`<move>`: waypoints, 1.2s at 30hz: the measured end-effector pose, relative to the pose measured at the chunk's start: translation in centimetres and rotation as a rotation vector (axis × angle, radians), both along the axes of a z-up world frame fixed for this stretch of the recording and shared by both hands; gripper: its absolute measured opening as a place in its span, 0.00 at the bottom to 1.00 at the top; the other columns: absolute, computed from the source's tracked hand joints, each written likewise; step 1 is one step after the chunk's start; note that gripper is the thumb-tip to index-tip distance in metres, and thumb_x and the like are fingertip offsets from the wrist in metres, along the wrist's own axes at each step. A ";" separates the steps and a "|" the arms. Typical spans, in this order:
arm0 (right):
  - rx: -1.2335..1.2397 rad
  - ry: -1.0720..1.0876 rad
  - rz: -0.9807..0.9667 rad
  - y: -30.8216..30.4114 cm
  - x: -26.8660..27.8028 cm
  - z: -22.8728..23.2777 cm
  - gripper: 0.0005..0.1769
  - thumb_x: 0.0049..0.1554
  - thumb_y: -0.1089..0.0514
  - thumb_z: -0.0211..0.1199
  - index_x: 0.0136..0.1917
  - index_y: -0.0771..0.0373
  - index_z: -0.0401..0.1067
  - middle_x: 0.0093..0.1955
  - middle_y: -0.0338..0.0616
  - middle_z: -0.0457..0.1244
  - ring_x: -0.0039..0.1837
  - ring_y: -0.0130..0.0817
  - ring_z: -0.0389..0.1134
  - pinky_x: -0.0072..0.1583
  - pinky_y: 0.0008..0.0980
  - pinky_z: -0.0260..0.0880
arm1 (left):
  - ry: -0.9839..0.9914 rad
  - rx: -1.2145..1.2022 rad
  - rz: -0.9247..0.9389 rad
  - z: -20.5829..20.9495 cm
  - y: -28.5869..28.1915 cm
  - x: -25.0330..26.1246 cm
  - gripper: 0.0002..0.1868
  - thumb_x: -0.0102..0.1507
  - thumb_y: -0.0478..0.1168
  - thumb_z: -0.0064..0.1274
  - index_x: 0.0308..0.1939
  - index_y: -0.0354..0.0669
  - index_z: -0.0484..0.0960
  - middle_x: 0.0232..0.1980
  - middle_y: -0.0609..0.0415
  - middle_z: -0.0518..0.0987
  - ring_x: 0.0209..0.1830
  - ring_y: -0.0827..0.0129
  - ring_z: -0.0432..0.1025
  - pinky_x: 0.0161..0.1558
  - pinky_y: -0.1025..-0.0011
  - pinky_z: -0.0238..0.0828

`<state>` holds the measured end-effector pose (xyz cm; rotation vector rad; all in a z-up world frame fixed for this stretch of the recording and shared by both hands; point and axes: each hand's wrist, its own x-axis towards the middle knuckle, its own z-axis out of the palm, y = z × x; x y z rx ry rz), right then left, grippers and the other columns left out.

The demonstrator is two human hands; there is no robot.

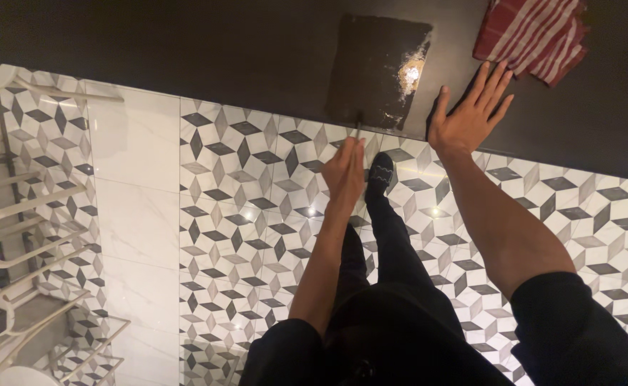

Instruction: The person uses a brush to paint a dark rectangular shape onto the surface of a black table, dipping the brush into a container of dark liquid and applying it with multiple strokes.

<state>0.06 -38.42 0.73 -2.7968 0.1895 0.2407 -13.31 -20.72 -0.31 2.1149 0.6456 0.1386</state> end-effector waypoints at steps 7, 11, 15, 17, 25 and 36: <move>-0.015 -0.032 0.015 -0.2 -0.2 -0.5 0.42 0.73 0.38 0.44 0.88 0.62 0.38 0.90 0.53 0.32 0.90 0.47 0.26 0.84 0.53 0.22 | -0.202 0.354 -0.149 -1.7 0.6 0.5 0.05 0.72 0.36 0.44 0.49 0.41 0.76 0.38 0.46 0.79 0.32 0.56 0.76 0.29 0.64 0.70; 0.003 -0.012 0.008 -0.1 0.0 -0.3 0.42 0.73 0.38 0.43 0.88 0.63 0.37 0.90 0.53 0.32 0.89 0.47 0.26 0.84 0.54 0.21 | -0.140 0.071 -0.131 -0.6 -1.7 0.3 0.08 0.73 0.43 0.47 0.41 0.45 0.75 0.32 0.50 0.78 0.29 0.56 0.75 0.31 0.62 0.70; 0.001 -0.001 -0.006 0.0 0.1 -0.2 0.42 0.72 0.37 0.42 0.87 0.62 0.38 0.90 0.53 0.32 0.89 0.47 0.27 0.83 0.54 0.21 | -0.197 0.108 -0.105 0.1 -1.5 0.6 0.10 0.74 0.45 0.43 0.42 0.46 0.74 0.34 0.50 0.79 0.30 0.56 0.75 0.31 0.62 0.70; 0.006 -0.010 -0.005 0.0 0.1 -0.3 0.42 0.72 0.37 0.42 0.87 0.62 0.39 0.90 0.53 0.32 0.89 0.47 0.27 0.84 0.54 0.22 | -0.037 0.080 0.017 0.0 -0.2 0.7 0.13 0.76 0.45 0.41 0.40 0.47 0.75 0.30 0.50 0.77 0.27 0.59 0.74 0.29 0.62 0.69; 0.004 -0.016 -0.011 0.2 0.0 0.0 0.41 0.72 0.37 0.42 0.87 0.63 0.39 0.90 0.52 0.32 0.89 0.46 0.27 0.84 0.54 0.22 | -0.105 0.051 -0.003 -0.4 0.6 0.2 0.12 0.74 0.45 0.44 0.39 0.44 0.75 0.31 0.49 0.79 0.27 0.60 0.75 0.29 0.63 0.69; 0.010 -0.033 -0.001 0.1 -0.1 -0.3 0.41 0.72 0.38 0.43 0.87 0.63 0.40 0.90 0.53 0.33 0.89 0.47 0.27 0.84 0.54 0.21 | -0.087 0.144 -0.123 -0.6 -0.6 0.6 0.11 0.72 0.45 0.48 0.40 0.44 0.76 0.27 0.47 0.77 0.25 0.56 0.74 0.27 0.62 0.67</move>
